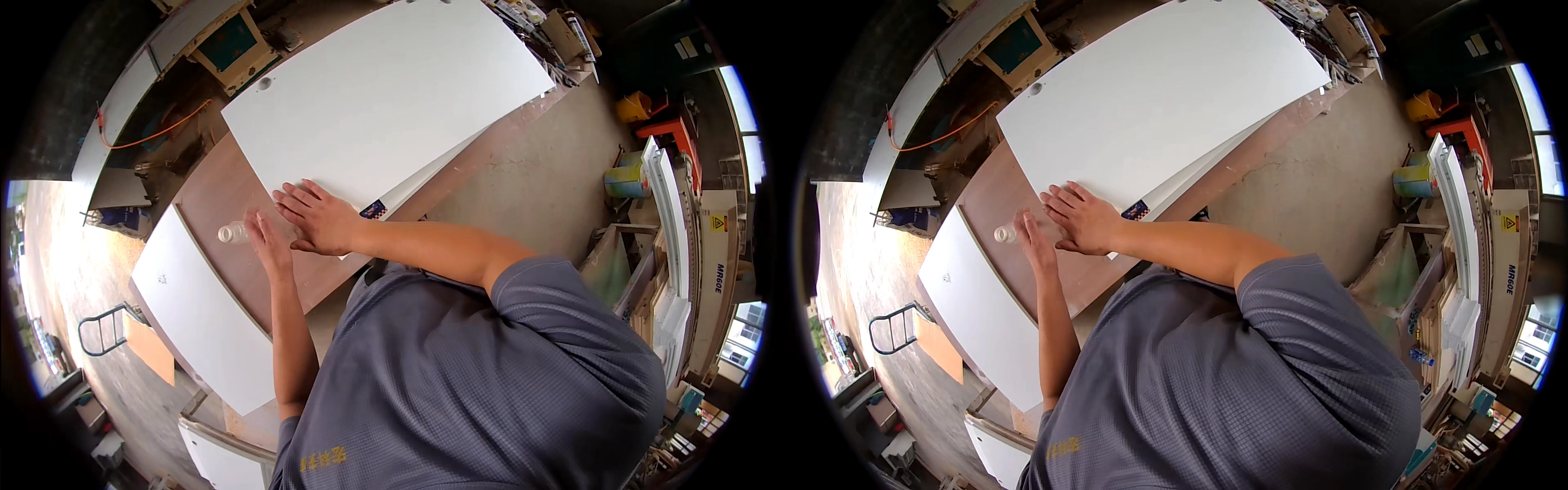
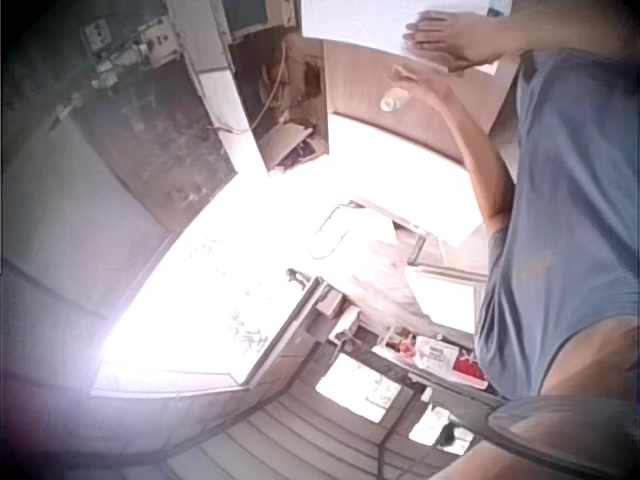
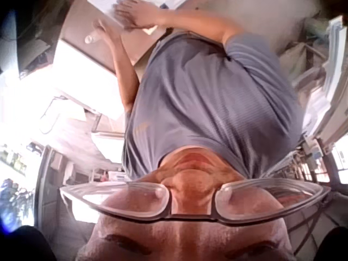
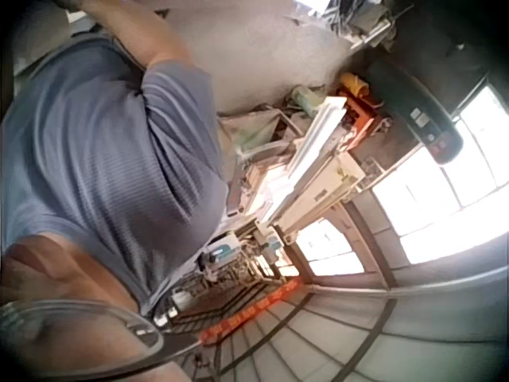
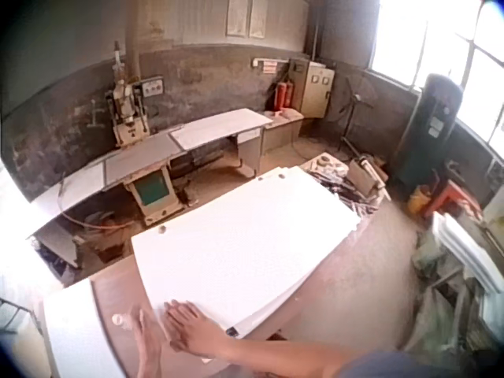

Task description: The person cleans several large white panels on a workbench using a cloth and a liquid from a bottle. They wipe the surfaces thoroughly, flip the panels over to clean both sides, and stack them. The person also uses a utility knife to trim a small edge on one of the panels.

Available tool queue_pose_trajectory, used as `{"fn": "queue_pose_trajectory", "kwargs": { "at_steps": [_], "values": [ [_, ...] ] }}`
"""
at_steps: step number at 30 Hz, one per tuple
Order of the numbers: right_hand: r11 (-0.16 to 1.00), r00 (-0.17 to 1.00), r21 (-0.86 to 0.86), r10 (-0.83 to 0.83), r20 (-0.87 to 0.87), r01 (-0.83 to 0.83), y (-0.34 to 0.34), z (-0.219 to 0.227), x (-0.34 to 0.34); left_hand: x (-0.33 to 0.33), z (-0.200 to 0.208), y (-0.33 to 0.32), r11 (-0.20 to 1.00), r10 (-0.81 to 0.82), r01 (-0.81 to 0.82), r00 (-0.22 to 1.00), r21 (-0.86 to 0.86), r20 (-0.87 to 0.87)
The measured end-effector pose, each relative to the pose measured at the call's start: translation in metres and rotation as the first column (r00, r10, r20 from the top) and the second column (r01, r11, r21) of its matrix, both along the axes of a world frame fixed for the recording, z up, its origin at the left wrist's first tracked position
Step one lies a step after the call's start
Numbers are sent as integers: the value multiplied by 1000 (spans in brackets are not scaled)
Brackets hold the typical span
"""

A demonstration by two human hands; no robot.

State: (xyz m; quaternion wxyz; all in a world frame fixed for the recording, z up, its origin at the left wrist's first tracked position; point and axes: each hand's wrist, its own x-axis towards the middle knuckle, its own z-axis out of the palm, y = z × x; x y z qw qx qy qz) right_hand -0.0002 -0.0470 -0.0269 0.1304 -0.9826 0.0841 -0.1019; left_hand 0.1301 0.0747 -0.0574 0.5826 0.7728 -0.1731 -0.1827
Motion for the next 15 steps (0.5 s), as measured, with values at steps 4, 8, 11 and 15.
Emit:
{"fn": "queue_pose_trajectory", "kwargs": {
  "at_steps": [4,8,11,15],
  "values": [
    [987,985,-9,-164,-60,163,-98,0,-78,18,22,-89,967,-179,83,892,239,414],
    [864,873,-205,-483,-73,461,-273,-2,-209,20,6,-141,719,-342,-151,772,678,535],
    [579,636,-354,-769,61,734,-408,-44,-319,11,4,-164,611,-434,-190,732,769,525],
    [874,867,-174,-478,-141,453,-306,-4,-221,8,5,-158,561,-446,-236,721,793,530]
  ]
}}
